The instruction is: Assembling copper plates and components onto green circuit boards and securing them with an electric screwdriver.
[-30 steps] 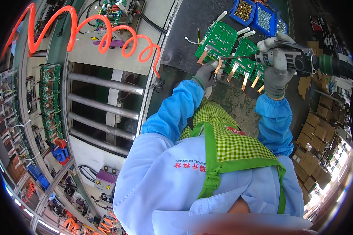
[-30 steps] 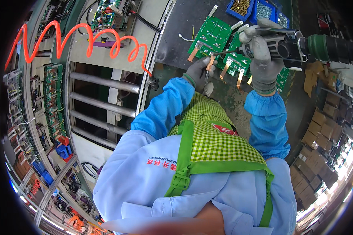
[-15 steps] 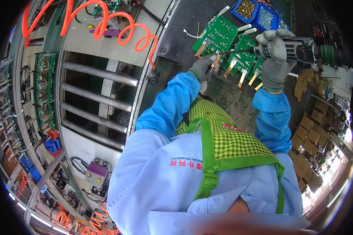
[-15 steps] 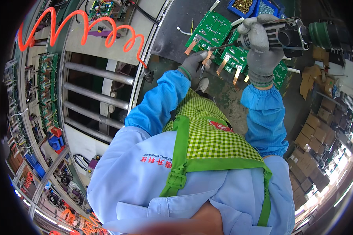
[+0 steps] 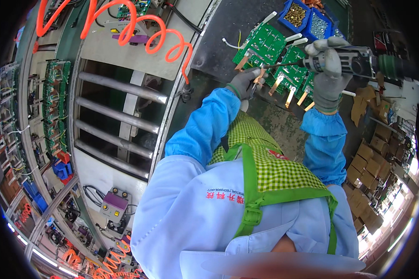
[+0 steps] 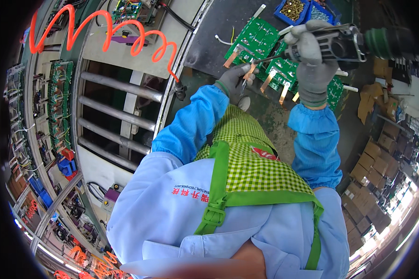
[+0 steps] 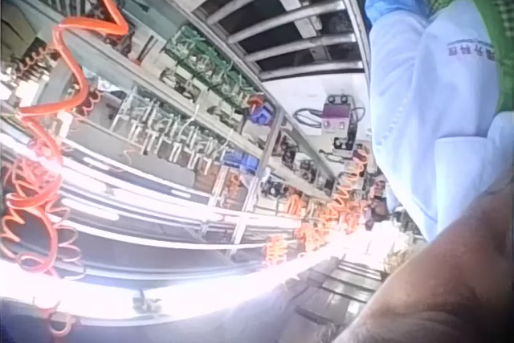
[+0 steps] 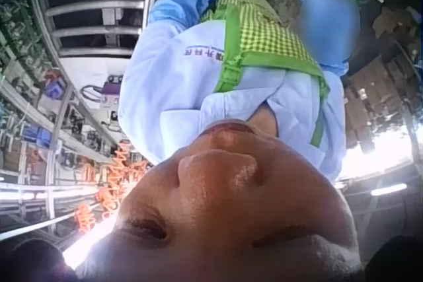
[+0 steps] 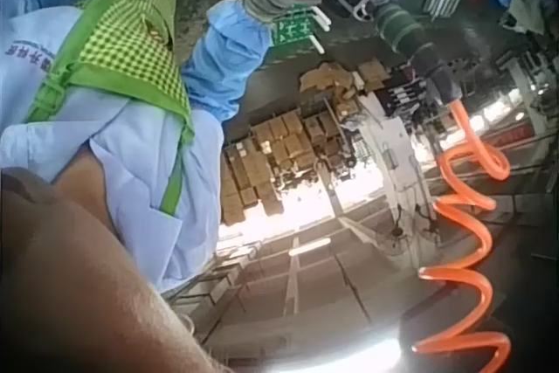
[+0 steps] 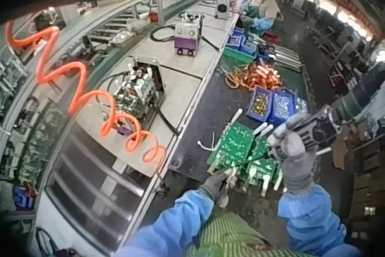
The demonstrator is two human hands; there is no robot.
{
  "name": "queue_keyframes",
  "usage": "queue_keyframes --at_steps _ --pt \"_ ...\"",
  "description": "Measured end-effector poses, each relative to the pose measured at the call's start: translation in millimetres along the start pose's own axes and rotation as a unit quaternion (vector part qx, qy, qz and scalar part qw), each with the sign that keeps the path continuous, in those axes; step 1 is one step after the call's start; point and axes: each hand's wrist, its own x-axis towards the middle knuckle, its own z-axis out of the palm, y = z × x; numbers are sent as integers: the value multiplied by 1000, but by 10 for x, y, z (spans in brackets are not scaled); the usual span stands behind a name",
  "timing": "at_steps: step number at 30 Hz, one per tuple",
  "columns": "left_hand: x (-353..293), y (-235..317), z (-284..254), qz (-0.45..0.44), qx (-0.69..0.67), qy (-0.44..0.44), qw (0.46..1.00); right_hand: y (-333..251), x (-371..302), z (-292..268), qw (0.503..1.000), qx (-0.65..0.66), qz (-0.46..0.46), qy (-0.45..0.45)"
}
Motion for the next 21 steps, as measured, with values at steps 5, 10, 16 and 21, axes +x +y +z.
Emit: queue_keyframes --at_steps 5,10,16,21 --pt "15 48 -27 -63 14 16 998 -139 26 -14 998 38 40 18" --pt "63 102 -268 -119 321 -3 940 -443 -12 -157 994 -65 13 87" --pt "160 -348 -218 -91 235 66 966 -497 -122 -422 994 32 34 95" --pt "209 -497 -66 -68 98 59 991 -395 -212 -352 986 -112 -10 122"
